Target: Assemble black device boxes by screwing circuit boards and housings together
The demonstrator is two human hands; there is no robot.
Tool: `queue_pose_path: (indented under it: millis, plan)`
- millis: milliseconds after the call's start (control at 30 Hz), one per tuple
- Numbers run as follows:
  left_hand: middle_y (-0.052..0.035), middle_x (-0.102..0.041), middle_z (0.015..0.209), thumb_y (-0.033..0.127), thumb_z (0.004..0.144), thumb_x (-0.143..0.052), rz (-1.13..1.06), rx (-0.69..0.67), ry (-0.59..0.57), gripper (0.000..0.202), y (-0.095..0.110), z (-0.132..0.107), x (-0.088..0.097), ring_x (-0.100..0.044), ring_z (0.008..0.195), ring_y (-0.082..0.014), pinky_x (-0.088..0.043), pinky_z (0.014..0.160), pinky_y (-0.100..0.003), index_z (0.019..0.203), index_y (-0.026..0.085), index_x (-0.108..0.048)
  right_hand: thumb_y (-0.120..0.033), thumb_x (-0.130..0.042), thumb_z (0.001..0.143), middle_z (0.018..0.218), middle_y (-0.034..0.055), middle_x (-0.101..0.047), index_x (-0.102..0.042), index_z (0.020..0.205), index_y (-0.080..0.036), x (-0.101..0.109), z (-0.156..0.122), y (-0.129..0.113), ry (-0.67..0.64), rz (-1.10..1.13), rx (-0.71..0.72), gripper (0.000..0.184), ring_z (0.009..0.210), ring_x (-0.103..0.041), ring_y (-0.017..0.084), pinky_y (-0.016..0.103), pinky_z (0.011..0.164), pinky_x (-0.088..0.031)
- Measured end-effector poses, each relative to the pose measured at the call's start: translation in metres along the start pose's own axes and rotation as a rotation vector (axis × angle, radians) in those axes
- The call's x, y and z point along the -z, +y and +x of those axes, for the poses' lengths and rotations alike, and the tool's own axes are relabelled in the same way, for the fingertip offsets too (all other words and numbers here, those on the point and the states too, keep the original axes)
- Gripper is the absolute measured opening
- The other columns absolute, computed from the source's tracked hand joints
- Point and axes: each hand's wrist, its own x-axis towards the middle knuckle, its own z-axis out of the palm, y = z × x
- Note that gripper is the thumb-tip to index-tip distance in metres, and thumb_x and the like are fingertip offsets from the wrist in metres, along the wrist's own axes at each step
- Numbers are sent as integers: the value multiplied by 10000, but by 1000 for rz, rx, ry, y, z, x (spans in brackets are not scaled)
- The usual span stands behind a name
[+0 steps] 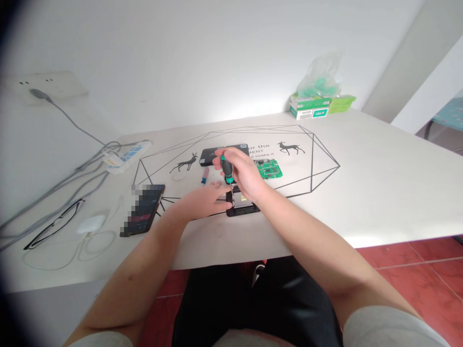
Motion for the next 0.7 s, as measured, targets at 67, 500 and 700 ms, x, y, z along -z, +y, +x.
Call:
queue_pose_path:
  millis: [67, 500, 700]
  plan:
    - [-160, -598, 1500, 542, 1084, -490, 3, 11, 5, 590, 1, 0, 0, -649, 1317, -412, -549, 1030, -503, 1625, 306, -495, -442, -842, 806, 917, 1, -672, -745, 1021, -282, -1, 0, 1, 36, -78, 33, 286, 876, -610, 192, 343, 765, -519]
    - [-163, -604, 1489, 532, 1090, -492, 11, 19, 12, 586, 2, -1, 2, -700, 1217, -394, -552, 1012, -490, 1625, 293, -504, -474, -784, 850, 904, 7, -740, -703, 1113, -255, -3, 3, 4, 105, -63, 5, 353, 934, -681, 205, 375, 857, -528]
    - [-159, -614, 1477, 520, 1085, -507, 22, 16, 11, 579, 0, 1, -1, -677, 1251, -399, -555, 1014, -488, 1614, 286, -516, -484, -878, 774, 993, 4, -702, -753, 1068, -269, 3, 6, 12, 193, -319, 81, 385, 918, -607, 193, 351, 819, -510]
